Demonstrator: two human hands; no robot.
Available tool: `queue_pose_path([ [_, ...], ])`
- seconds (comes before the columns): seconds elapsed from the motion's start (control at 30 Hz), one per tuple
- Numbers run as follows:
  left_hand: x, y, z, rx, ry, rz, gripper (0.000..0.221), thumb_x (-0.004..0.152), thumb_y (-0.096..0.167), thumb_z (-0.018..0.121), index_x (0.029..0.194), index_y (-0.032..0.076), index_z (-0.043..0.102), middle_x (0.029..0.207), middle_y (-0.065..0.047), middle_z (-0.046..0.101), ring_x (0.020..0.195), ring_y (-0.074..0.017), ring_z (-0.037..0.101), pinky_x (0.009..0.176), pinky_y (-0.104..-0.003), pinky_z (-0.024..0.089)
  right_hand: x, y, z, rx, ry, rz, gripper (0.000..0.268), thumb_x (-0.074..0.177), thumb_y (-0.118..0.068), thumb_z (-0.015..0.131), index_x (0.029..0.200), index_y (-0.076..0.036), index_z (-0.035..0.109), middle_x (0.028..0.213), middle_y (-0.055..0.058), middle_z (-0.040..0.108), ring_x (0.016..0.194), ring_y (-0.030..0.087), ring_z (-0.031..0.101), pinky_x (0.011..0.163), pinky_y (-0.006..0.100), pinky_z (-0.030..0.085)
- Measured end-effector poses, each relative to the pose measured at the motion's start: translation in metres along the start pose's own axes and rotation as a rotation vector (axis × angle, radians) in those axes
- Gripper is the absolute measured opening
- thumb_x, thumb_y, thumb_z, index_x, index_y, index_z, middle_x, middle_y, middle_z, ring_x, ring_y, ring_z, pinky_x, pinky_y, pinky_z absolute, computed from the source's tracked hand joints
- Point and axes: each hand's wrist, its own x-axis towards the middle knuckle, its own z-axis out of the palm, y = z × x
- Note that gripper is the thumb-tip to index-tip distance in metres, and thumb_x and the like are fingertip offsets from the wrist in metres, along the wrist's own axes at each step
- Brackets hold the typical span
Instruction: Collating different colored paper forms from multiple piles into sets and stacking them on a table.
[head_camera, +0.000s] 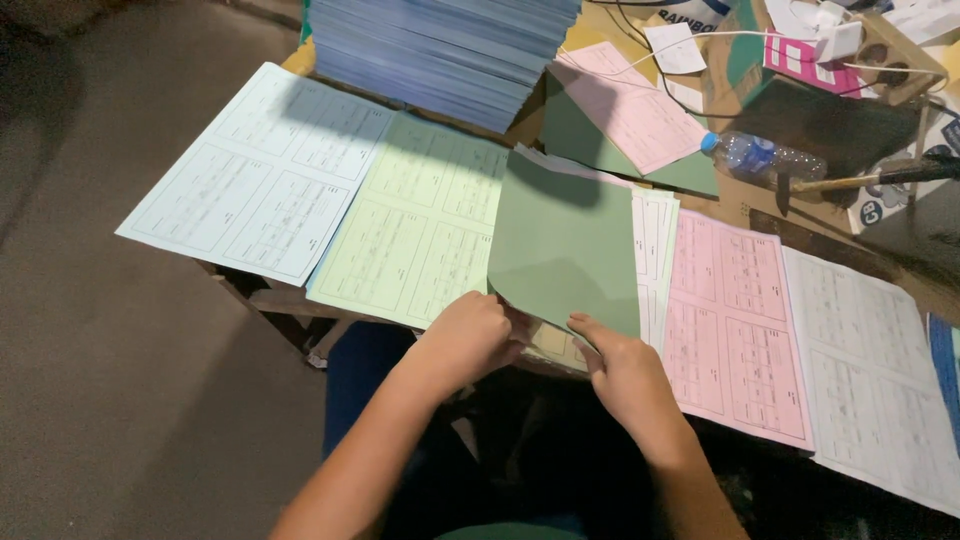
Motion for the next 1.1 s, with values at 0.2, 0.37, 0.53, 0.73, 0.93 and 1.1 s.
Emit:
queue_pose_path([
  [0.2, -0.004, 0.009, 0.014, 0.068, 0.480, 0.160, 0.018, 0.089, 0.016, 0.073, 0.072, 0.015, 0.067, 0.072, 0.000, 0.066, 0.080, -0.0209, 0.061, 0.078, -0.038, 0.040, -0.008, -0.003, 0.007, -0.064, -0.031, 0.026, 0.043, 0.098, -0.031, 0.056, 0.138, -0.015, 0.060, 0.136, 0.010, 0.068, 0.116, 0.038, 0.067, 0.095, 0.050, 0.053],
  [0.37, -0.013, 0.001, -0.001, 0.088, 0.723, 0.252, 0.026, 0.101, 0.008, 0.068, 0.076, 0.011, 0.061, 0.077, 0.001, 0.062, 0.085, -0.0224, 0.055, 0.073, -0.036, 0.035, 0.003, 0.001, -0.002, -0.213, -0.040, 0.125, 0.046, 0.099, -0.023, 0.050, 0.145, -0.030, 0.056, 0.104, 0.018, 0.076, 0.083, 0.043, 0.072, 0.075, 0.049, 0.054],
  [0.53, -0.058, -0.088, -0.033, 0.139, 0.333, -0.056, 0.019, 0.094, 0.027, 0.074, 0.104, 0.011, 0.075, 0.108, -0.009, 0.076, 0.099, -0.0224, 0.067, 0.089, -0.036, 0.053, 0.017, -0.004, -0.057, 0.025, 0.015, 0.388, 0.051, 0.110, -0.041, 0.041, 0.114, 0.003, 0.066, 0.089, 0.028, 0.070, 0.076, 0.037, 0.064, 0.067, 0.043, 0.046],
  [0.73, -0.104, -0.134, -0.092, 0.082, -0.237, -0.235, 0.043, 0.084, 0.053, 0.082, 0.097, 0.013, 0.074, 0.105, -0.005, 0.068, 0.090, -0.0254, 0.066, 0.073, -0.040, 0.054, 0.051, -0.049, -0.058, -0.283, 0.570, -0.233, 0.059, 0.124, -0.040, 0.030, 0.110, 0.005, 0.065, 0.061, 0.016, 0.046, 0.048, 0.032, 0.047, 0.046, 0.046, 0.036],
  [0.93, -0.106, -0.164, -0.062, 0.093, -0.115, -0.066, 0.019, 0.090, 0.029, 0.078, 0.077, 0.015, 0.074, 0.078, -0.001, 0.063, 0.062, -0.0234, 0.061, 0.052, -0.041, 0.049, 0.103, -0.156, 0.031, -0.359, 0.092, -0.154, 0.067, 0.081, 0.015, 0.043, 0.140, -0.012, 0.061, 0.058, 0.013, 0.063, 0.049, 0.035, 0.058, 0.050, 0.048, 0.048],
  [1.1, -0.116, -0.166, -0.048, 0.359, -0.007, 0.029, 0.034, 0.065, -0.006, 0.063, 0.055, 0.016, 0.040, 0.050, -0.001, 0.037, 0.051, -0.0207, 0.037, 0.051, -0.039, 0.032, 0.085, -0.165, 0.073, -0.372, -0.206, -0.056, 0.061, 0.090, 0.007, 0.045, 0.144, -0.019, 0.054, 0.076, 0.015, 0.070, 0.065, 0.035, 0.065, 0.060, 0.045, 0.050],
])
